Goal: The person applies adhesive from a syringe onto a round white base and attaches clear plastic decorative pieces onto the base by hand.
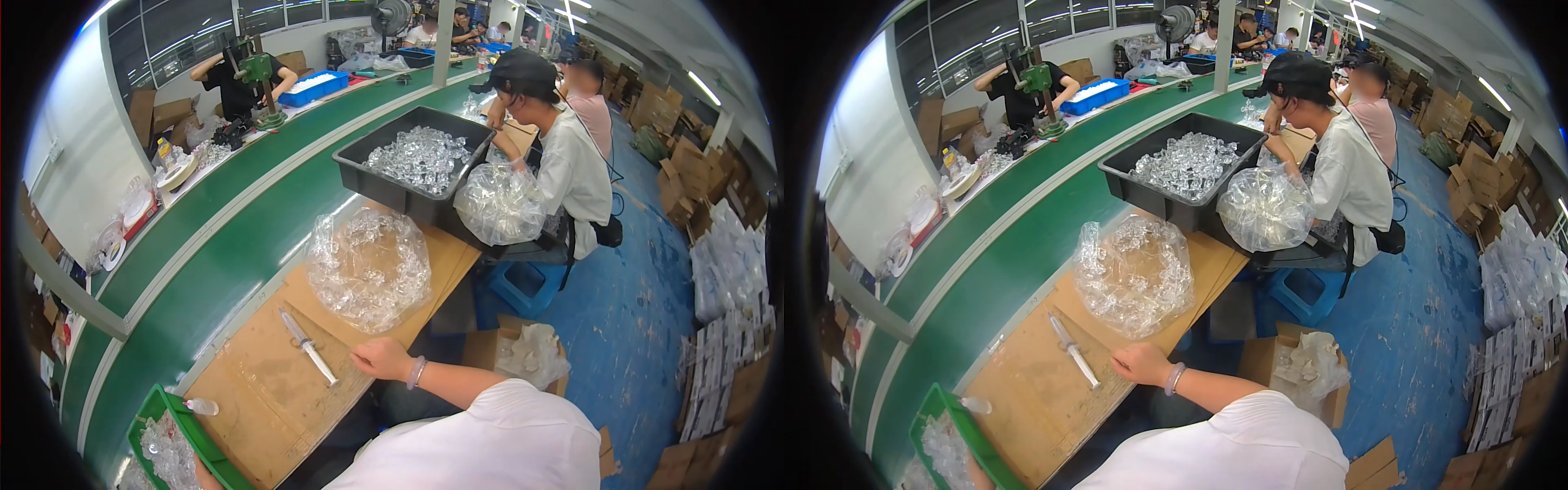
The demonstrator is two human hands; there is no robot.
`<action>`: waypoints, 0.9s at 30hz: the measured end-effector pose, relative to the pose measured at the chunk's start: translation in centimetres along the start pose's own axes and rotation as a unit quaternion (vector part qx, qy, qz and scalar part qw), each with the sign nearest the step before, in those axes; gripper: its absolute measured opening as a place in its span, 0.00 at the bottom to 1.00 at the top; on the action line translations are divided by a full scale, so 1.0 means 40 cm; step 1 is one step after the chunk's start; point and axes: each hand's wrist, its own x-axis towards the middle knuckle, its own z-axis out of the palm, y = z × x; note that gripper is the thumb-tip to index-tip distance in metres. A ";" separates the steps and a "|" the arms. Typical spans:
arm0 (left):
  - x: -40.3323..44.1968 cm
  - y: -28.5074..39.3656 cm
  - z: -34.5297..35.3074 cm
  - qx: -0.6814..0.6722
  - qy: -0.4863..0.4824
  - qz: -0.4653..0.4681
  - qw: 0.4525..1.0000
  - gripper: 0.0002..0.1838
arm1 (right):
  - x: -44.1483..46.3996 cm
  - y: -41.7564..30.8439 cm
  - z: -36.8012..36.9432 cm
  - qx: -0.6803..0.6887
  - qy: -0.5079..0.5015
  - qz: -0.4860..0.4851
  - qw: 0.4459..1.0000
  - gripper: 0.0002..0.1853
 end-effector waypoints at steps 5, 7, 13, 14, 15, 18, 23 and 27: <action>-0.002 -0.011 0.005 -0.014 -0.010 0.001 1.000 0.20 | 0.003 -0.004 -0.005 0.005 -0.003 0.003 1.000 0.10; -0.002 -0.032 -0.002 0.003 -0.026 0.010 1.000 0.21 | 0.002 -0.001 -0.002 0.006 0.000 -0.002 1.000 0.09; 0.006 -0.059 -0.006 0.102 -0.008 0.010 0.995 0.23 | -0.002 0.004 0.005 0.007 -0.002 0.001 1.000 0.08; 0.008 -0.067 -0.007 0.095 -0.011 0.013 0.995 0.24 | -0.001 0.003 0.004 0.007 -0.002 0.001 1.000 0.08; 0.011 -0.074 -0.007 0.088 -0.013 0.015 0.996 0.24 | 0.000 0.002 0.003 0.011 0.004 -0.003 1.000 0.08; 0.003 -0.029 0.001 0.016 -0.027 0.005 0.999 0.23 | 0.001 0.000 0.000 0.014 0.005 -0.005 1.000 0.08; -0.028 0.129 0.020 -0.111 -0.023 -0.022 0.993 0.21 | 0.002 -0.002 -0.002 0.009 -0.003 0.000 1.000 0.08; -0.012 0.043 -0.004 0.116 0.068 0.057 0.989 0.21 | 0.004 -0.005 -0.007 0.007 -0.005 0.001 1.000 0.08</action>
